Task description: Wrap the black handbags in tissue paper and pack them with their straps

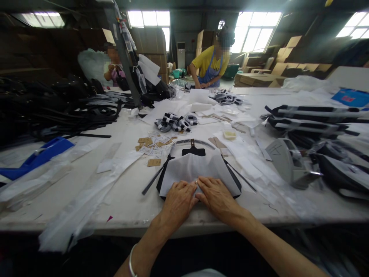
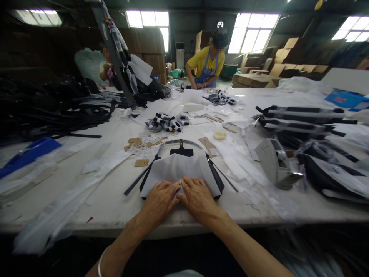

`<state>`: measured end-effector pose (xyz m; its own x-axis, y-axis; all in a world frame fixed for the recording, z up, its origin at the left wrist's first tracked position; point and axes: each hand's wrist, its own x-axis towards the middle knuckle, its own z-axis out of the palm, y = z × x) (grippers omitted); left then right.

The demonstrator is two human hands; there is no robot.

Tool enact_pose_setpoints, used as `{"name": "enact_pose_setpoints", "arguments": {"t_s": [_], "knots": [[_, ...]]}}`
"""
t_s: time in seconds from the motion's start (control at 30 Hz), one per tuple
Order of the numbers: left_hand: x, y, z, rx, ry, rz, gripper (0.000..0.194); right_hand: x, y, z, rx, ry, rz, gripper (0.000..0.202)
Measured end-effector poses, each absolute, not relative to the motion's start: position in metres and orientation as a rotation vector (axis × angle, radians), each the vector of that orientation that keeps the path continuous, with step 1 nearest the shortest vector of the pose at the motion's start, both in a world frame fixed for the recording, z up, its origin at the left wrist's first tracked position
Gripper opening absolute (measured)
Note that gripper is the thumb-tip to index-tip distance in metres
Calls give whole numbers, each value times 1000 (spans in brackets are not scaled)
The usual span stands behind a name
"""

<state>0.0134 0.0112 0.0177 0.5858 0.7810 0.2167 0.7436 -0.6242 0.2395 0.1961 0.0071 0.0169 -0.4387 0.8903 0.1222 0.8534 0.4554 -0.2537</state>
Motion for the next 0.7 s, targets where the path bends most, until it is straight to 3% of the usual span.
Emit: {"name": "enact_pose_setpoints", "arguments": {"t_s": [0.13,0.27,0.43,0.7], "knots": [[13,8,26,2606,1302,427,41,198,9,19,-1526,-2454,294,37],[7,15,44,2609,1221,330,25,196,9,24,-1568,-2403,326,43],[23,49,61,2704,1228,54,21,189,7,34,-1608,-2472,270,41],[45,63,31,2798,1334,193,24,200,21,40,-1625,-2396,598,33]]}}
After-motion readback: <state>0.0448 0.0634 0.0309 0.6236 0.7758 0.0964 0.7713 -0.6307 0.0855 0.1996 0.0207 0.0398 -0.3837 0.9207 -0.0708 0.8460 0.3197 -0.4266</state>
